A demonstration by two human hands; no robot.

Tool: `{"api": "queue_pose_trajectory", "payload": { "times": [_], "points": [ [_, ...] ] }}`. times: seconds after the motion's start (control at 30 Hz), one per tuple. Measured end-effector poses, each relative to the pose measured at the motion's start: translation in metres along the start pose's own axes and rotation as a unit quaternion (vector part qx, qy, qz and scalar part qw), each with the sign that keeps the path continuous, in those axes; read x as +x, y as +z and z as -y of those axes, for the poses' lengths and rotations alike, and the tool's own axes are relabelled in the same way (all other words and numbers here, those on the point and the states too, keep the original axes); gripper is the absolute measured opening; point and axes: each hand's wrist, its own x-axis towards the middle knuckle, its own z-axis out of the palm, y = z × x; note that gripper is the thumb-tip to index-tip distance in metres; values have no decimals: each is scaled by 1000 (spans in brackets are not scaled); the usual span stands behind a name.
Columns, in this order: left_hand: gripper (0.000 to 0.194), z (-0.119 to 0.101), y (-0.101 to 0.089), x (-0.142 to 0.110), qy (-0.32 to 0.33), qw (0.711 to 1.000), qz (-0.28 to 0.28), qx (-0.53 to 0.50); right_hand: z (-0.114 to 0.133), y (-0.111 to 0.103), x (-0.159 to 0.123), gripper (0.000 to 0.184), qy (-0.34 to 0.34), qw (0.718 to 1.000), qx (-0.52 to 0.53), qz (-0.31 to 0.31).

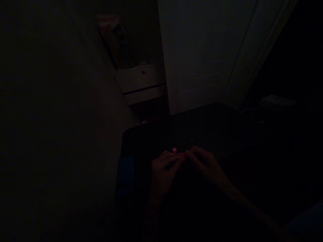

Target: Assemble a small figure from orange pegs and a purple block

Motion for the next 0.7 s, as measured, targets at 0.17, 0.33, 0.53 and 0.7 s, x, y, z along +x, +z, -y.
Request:
{"api": "queue_pose_trajectory", "payload": {
  "times": [0.17, 0.33, 0.53, 0.7],
  "points": [
    [8, 3, -1, -2, -38, 999, -7, 3, -1, -9, 3, 29, -16, 999, -21, -46],
    [18, 5, -2, -3, -89, 996, -2, 0, -3, -10, 2, 25, -20, 999, -13, -28],
    [20, 6, -2, -4, -103, 994, -20, -18, -5, -10, 1, 23, -31, 999, -20, -20],
    [13, 9, -3, -5, -98, 995, -26, -24, -7, -16, 2, 23, -26, 999, -33, -30]
  ]
}}
